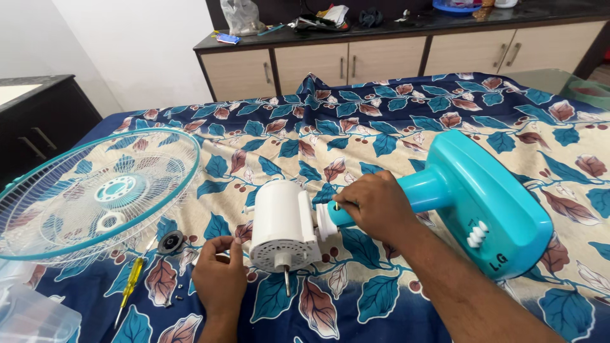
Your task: The person uses a screwdriver to remove screws from the back cover of a small fan, detaches the cover, and then attaches the motor housing to the fan body. The person tightens the connection with the screwdriver.
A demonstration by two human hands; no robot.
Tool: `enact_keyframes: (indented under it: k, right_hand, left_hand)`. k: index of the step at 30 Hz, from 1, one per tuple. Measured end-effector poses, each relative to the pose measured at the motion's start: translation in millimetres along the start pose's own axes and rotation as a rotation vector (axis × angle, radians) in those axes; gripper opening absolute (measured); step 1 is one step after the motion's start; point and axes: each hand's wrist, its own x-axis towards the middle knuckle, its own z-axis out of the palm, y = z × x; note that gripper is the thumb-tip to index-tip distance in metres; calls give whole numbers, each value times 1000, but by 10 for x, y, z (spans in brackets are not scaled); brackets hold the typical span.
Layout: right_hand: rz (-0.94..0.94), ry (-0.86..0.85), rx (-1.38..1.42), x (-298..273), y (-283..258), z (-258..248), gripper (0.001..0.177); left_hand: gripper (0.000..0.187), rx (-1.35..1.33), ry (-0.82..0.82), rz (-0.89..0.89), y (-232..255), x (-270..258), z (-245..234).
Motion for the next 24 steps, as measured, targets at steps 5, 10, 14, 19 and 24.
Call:
enact_keyframes:
  k: [5, 10, 14, 19, 24]
  right_hand:
    - [-28, 4, -28, 5, -24, -1, 9]
    - [-41, 16, -34, 14, -98, 14, 10]
    - [-60, 16, -40, 28, -87, 3, 11]
    - [-96, -31, -20, 19, -85, 16, 11]
    - [88, -76, -21, 39, -45, 23, 10]
  left_hand:
    - [22, 72, -39, -19, 41, -33, 17]
    - [21, 15, -47, -10, 42, -22, 10]
    - [21, 20, -55, -34, 41, -14, 22]
    - [20, 17, -67, -51, 50, -26, 5]
    - [21, 63, -65, -62, 92, -24, 3]
